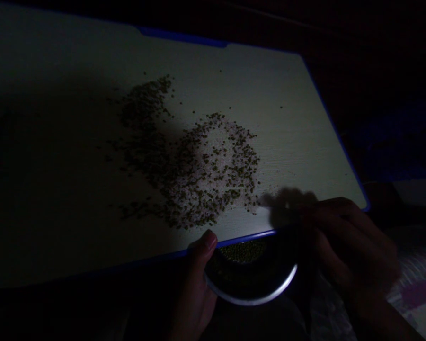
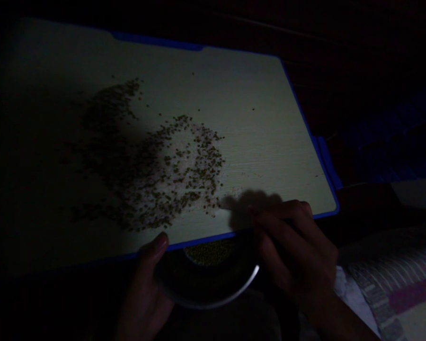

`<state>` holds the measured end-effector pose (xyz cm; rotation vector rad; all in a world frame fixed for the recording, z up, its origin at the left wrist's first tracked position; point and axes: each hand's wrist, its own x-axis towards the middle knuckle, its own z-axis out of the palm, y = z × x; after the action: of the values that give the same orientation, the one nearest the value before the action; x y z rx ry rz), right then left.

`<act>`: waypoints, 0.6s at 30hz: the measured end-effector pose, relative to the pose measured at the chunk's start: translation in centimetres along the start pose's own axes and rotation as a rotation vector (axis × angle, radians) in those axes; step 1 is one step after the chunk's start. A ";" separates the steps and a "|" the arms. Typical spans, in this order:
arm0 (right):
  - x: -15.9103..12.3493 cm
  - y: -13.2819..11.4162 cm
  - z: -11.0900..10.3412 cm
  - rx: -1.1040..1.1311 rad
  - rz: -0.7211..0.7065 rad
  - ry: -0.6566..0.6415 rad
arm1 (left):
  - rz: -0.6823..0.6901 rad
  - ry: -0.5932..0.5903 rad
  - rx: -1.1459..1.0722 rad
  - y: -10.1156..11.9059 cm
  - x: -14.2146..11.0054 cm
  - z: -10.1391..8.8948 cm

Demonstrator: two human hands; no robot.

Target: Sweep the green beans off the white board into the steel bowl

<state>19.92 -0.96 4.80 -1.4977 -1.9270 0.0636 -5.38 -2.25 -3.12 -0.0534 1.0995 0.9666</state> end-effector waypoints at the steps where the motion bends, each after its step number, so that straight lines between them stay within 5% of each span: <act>1: 0.0 0.2 0.0 0.007 0.008 0.009 | -0.001 0.039 0.016 0.0 0.0 -0.1; 12: 1.4 -0.3 -0.2 -0.015 -0.077 -0.040 | -0.045 0.124 -0.066 0.7 -0.5 2.2; 18: 0.9 -0.4 -0.7 0.028 -0.095 -0.056 | -0.044 0.056 -0.052 0.0 -0.2 0.8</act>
<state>19.87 -0.59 5.90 -1.3973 -2.0308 0.0901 -4.84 -1.99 -2.58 -0.1467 1.1203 0.9589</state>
